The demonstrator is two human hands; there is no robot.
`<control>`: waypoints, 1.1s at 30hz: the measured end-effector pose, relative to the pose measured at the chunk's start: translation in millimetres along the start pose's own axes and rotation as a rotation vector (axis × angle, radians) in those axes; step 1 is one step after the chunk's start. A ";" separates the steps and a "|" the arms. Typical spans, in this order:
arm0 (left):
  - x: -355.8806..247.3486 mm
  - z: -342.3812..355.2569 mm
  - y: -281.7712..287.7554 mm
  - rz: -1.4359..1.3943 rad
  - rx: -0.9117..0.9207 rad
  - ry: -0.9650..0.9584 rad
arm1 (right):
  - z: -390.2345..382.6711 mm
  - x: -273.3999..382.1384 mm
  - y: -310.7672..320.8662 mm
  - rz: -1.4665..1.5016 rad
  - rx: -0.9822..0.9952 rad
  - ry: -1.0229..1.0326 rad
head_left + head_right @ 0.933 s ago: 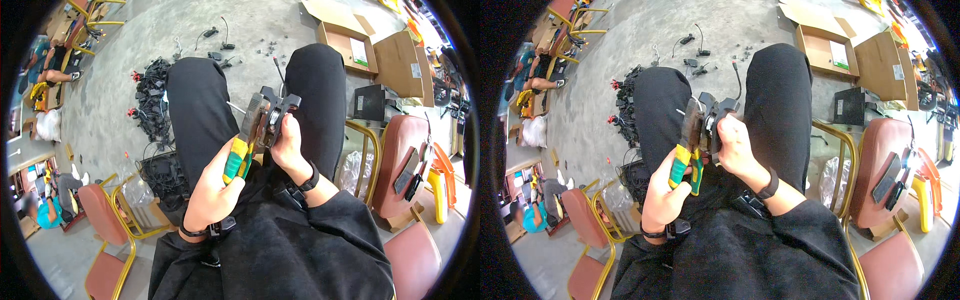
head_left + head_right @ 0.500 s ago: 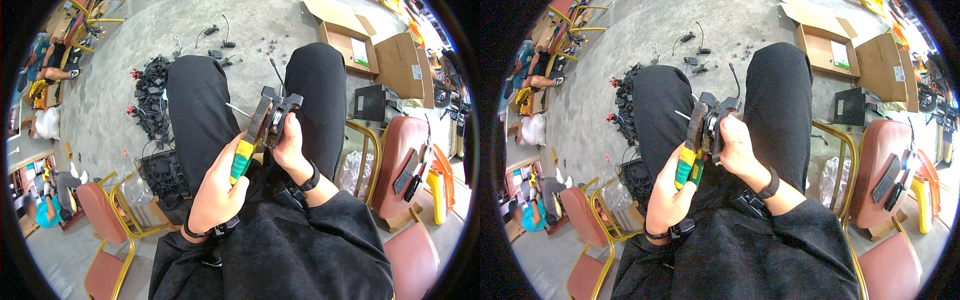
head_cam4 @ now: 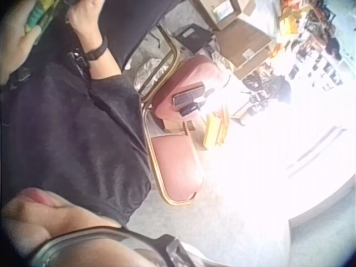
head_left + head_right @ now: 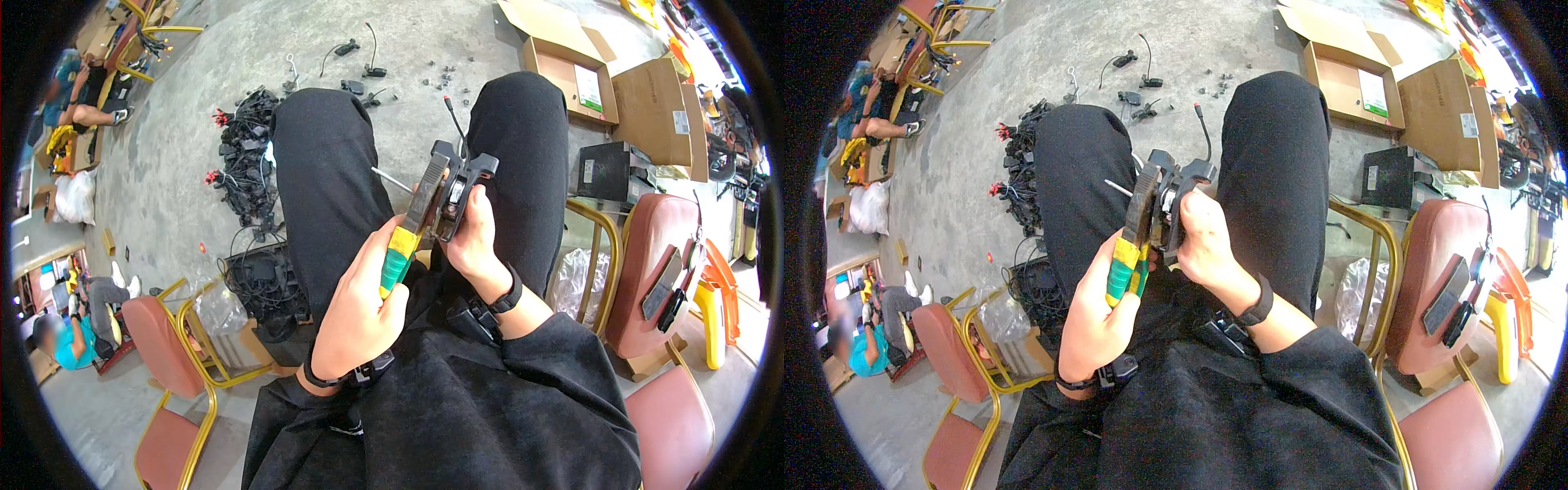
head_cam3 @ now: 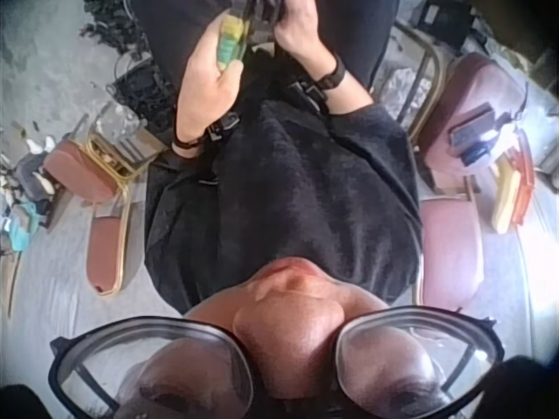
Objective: Repairing or assembling a small black mechanical component using pliers and a hex key.
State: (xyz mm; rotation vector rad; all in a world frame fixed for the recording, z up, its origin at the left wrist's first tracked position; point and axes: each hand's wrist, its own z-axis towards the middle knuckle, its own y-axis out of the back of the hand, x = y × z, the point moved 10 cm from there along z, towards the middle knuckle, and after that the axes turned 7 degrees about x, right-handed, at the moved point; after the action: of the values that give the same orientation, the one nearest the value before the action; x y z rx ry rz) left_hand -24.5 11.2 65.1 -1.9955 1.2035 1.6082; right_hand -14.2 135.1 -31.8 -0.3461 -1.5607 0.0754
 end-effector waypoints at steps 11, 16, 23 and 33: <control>-7.2 8.9 13.7 0.059 -0.178 -0.011 | 8.9 20.9 -19.0 0.308 0.064 -0.096; -9.1 5.8 42.7 0.084 -0.320 0.026 | 15.1 36.3 -25.9 0.415 0.185 -0.126; -10.2 4.9 85.4 0.250 -0.364 0.000 | 12.7 65.9 -21.0 -0.145 0.244 -0.214; 19.6 17.1 93.9 0.207 -0.290 0.084 | 29.3 120.0 -42.0 -0.960 0.102 0.264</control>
State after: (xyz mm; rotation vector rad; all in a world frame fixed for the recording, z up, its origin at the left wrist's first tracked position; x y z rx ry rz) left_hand -106.4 -41.5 65.8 -2.1924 1.3089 1.9110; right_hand -48.1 131.9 94.2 0.4768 -1.3153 -0.6101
